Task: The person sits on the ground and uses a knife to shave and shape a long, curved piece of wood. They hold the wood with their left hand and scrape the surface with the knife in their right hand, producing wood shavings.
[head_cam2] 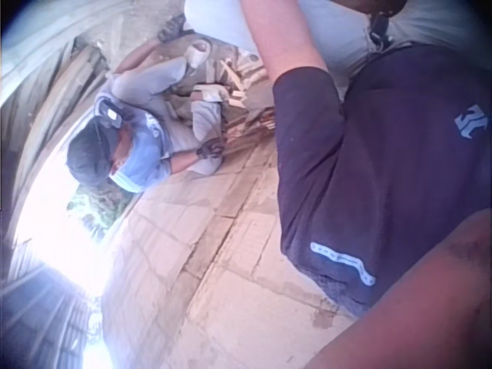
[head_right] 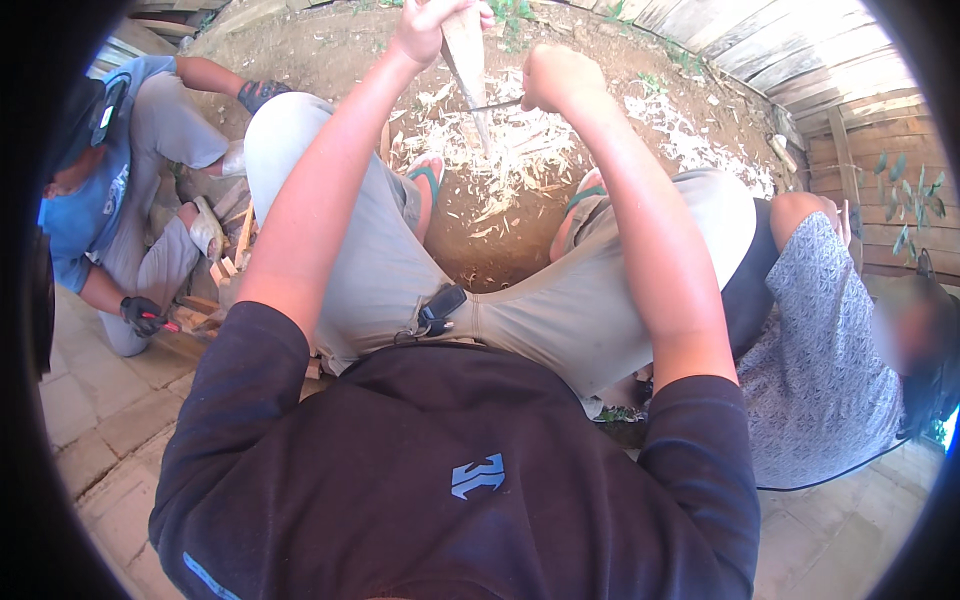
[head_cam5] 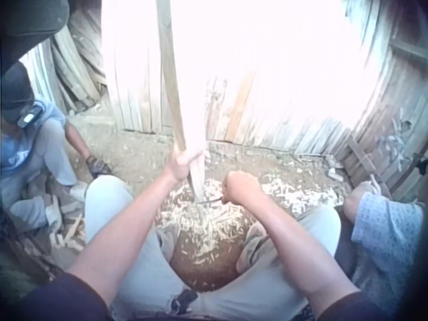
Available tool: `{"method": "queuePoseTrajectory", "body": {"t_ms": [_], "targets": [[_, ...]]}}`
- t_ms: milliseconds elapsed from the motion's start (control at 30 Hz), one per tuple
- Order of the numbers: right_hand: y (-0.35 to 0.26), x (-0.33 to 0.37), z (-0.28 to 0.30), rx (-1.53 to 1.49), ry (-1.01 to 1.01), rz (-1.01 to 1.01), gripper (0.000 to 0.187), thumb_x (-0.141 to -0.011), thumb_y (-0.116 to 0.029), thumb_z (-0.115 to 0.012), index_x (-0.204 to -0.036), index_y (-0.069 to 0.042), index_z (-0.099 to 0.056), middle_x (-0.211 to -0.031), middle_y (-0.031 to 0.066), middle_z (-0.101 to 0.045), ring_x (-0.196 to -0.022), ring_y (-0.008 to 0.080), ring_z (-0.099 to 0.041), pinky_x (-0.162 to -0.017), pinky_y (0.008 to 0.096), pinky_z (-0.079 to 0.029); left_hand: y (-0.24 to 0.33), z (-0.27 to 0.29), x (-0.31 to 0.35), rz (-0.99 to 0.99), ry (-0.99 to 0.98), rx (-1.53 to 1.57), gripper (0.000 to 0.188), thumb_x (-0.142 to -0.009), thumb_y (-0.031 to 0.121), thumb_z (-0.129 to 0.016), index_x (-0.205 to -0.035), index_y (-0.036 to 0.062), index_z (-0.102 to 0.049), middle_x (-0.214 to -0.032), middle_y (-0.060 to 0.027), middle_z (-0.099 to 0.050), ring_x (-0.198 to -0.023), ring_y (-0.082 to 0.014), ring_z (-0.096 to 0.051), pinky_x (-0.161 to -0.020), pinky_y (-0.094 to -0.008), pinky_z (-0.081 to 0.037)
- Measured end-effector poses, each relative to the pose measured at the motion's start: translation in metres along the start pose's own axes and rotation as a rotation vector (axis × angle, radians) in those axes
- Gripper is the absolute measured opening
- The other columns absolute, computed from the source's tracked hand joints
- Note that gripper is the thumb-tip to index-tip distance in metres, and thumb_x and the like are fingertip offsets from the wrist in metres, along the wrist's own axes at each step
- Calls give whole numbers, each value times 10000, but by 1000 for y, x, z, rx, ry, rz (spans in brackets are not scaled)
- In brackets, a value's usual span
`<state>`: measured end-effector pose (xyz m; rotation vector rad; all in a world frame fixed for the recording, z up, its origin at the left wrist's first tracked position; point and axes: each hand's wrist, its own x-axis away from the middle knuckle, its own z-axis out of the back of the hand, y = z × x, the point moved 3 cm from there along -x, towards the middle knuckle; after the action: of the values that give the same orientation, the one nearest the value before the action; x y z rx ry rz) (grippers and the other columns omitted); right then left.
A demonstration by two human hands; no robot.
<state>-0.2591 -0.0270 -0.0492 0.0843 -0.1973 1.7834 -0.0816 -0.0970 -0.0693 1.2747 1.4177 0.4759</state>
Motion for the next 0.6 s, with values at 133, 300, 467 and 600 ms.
{"method": "queuePoseTrajectory", "body": {"t_ms": [133, 300, 467, 600], "targets": [[-18, 10, -4, 187, 239, 74, 137, -705, -167, -810, -828, -136, -758, -829, 116, -745, -847, 281, -734, -774, 406, -578, 2, -5, -3, -91, -51, -73, 265, -881, 193, -677, -1046, -10, -643, -842, -117, -691, -735, -212, -689, -664, -354, -571], [-34, 30, 26, 138, 238, 30, 125, -740, -160, -775, -863, -144, -759, -881, 136, -746, -864, 298, -734, -778, 419, -583, 1, -11, 2, -57, -59, 55, 226, -890, 191, -670, -1011, 1, -653, -822, -108, -691, -721, -207, -688, -661, -349, -566], [-32, 9, -5, 200, 228, -67, 170, -743, -172, -795, -902, -129, -753, -928, 147, -746, -892, 314, -735, -807, 412, -589, 1, -12, 1, -4, -18, 19, 249, -887, 193, -679, -1033, -7, -657, -804, -124, -694, -713, -218, -695, -648, -352, -568], [-28, 8, -1, 129, 62, 19, 206, -839, -76, -645, -1021, -24, -726, -1035, 175, -741, -977, 308, -732, -834, 414, -594, 0, 4, 0, 18, 18, 35, 293, -881, 203, -690, -1057, -28, -646, -825, -148, -697, -724, -234, -702, -658, -358, -575]]}}
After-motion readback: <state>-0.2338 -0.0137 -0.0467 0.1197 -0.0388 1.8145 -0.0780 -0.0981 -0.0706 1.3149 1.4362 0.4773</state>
